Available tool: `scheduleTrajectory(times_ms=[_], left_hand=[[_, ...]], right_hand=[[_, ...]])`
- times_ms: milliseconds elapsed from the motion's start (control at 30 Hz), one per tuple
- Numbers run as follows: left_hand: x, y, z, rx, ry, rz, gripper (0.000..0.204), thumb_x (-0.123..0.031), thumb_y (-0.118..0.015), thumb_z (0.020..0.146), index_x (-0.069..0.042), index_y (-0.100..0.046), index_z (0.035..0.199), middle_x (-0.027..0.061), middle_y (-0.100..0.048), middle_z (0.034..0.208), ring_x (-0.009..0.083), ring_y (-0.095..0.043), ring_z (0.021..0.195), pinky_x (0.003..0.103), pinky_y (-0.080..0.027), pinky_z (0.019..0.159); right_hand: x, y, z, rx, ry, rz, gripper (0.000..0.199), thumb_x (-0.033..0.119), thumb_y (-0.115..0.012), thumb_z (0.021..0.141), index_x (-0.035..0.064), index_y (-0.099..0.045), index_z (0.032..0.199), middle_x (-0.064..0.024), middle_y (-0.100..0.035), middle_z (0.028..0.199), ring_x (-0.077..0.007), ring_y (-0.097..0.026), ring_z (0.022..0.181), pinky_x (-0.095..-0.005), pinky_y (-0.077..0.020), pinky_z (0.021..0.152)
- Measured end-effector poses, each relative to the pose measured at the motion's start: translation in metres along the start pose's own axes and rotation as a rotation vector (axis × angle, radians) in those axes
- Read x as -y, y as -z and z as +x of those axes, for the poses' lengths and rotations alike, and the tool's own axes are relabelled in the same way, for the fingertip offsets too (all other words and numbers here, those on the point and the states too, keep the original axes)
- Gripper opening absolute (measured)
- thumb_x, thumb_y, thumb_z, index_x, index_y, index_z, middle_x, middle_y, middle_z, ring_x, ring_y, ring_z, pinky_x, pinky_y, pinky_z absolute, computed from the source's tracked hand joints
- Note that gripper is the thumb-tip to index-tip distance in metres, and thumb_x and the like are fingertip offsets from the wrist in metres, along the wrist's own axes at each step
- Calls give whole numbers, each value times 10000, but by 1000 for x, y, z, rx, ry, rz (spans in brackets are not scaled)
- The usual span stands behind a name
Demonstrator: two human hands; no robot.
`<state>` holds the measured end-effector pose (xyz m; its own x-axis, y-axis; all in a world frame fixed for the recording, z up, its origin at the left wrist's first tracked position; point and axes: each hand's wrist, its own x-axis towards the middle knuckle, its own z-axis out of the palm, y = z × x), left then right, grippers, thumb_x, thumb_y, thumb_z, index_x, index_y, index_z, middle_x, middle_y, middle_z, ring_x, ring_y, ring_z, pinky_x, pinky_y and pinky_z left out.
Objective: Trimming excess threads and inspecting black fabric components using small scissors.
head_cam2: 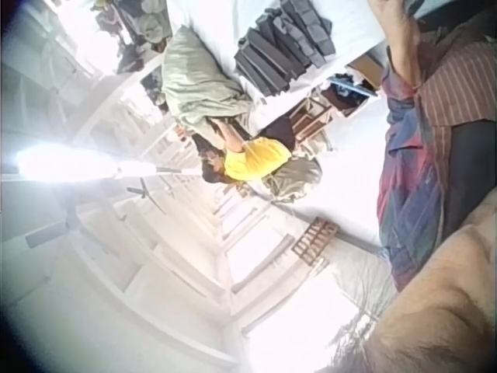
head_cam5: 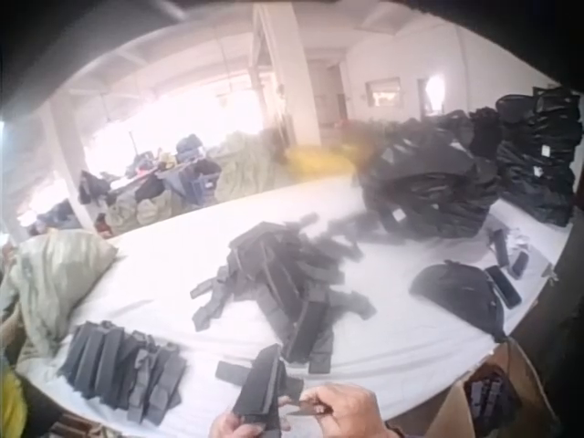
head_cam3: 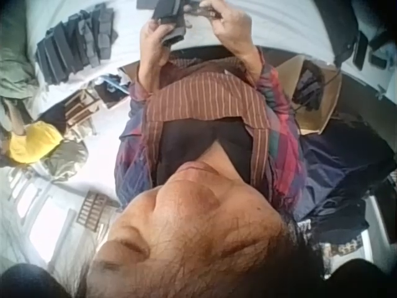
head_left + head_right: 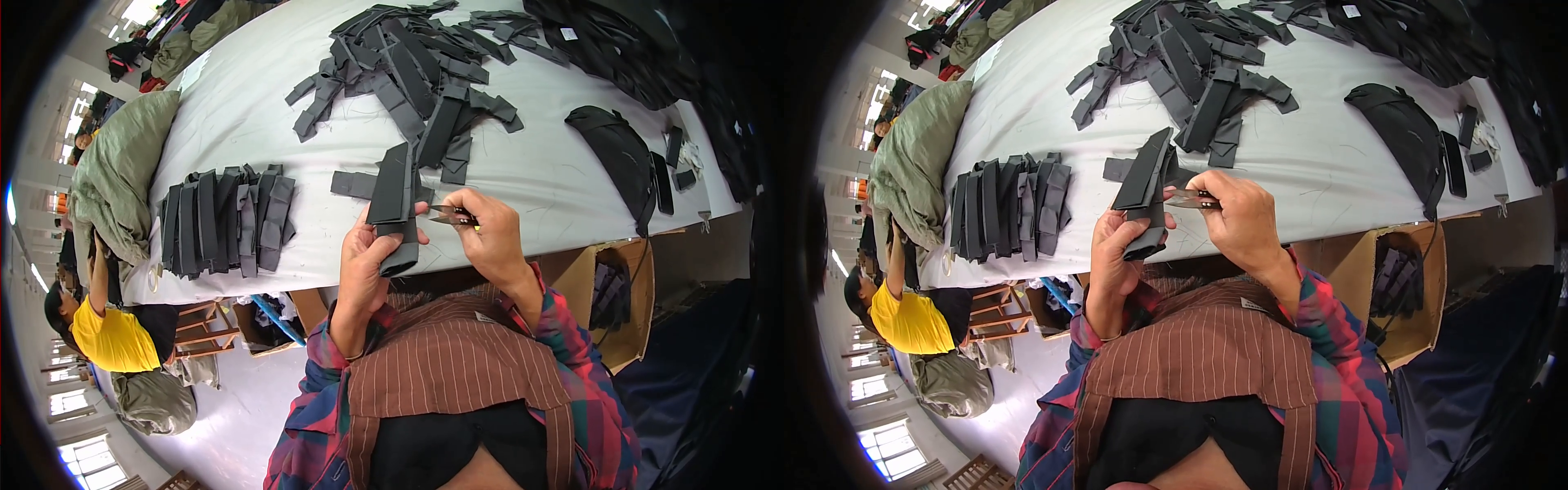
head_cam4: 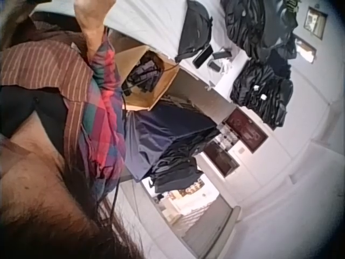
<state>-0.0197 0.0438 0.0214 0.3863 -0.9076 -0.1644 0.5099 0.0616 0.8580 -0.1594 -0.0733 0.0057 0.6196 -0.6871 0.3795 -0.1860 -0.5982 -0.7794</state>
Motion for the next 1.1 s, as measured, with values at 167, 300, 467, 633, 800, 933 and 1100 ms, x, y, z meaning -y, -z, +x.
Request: scheduleTrajectory(times_ms=[167, 300, 467, 633, 800, 933, 1100], left_hand=[[6, 2, 2, -1, -49, -52, 282, -96, -464, 931, 2, -476, 1195, 181, -608, 1123, 157, -612, 764, 237, -469, 627], [13, 4, 2, -60, -81, -43, 242, -154, -466, 974, -12, -495, 1168, 137, -626, 1027, 138, -602, 699, 232, -447, 579], [20, 8, 1, -98, -55, -29, 182, -135, -469, 980, -5, -536, 1087, 96, -630, 906, 130, -587, 646, 229, -443, 551], [21, 4, 2, -130, -107, -3, 167, -133, -469, 984, -4, -551, 1050, 90, -622, 843, 131, -583, 638, 230, -449, 553], [12, 4, 1, -57, -29, -39, 160, -85, -483, 940, 11, -542, 1052, 101, -619, 859, 139, -592, 659, 235, -465, 581], [6, 9, -3, 17, 14, -22, 212, -86, -498, 916, 24, -536, 1094, 107, -621, 874, 148, -605, 682, 236, -470, 596], [4, 19, -8, 56, 101, 13, 310, -106, -499, 925, 39, -508, 1199, 130, -643, 943, 165, -632, 710, 231, -481, 587]], right_hand=[[17, 6, 4, -28, 84, -77, 222, 156, -713, 750, 119, -638, 955, -8, -635, 795, -205, -584, 706, -318, -385, 630], [14, 3, 0, -21, 148, -163, 199, 248, -721, 746, 154, -662, 911, 14, -594, 754, -195, -560, 702, -331, -359, 618], [17, -1, -2, -75, 258, -285, 157, 225, -717, 742, 157, -665, 874, 9, -539, 694, -203, -530, 664, -336, -349, 605], [20, -2, -2, -76, 313, -368, 145, 202, -717, 730, 161, -664, 859, 6, -503, 670, -201, -518, 650, -336, -345, 600], [20, 2, 0, -12, 332, -403, 118, 209, -710, 733, 147, -639, 804, 14, -512, 671, -190, -529, 654, -329, -346, 600], [17, 10, 6, 38, 338, -355, 138, 203, -718, 730, 152, -670, 848, 5, -540, 671, -207, -520, 647, -337, -344, 593], [9, 18, 12, 273, 445, -180, 148, 210, -732, 712, 159, -671, 837, 24, -615, 737, -201, -555, 663, -331, -367, 615]])
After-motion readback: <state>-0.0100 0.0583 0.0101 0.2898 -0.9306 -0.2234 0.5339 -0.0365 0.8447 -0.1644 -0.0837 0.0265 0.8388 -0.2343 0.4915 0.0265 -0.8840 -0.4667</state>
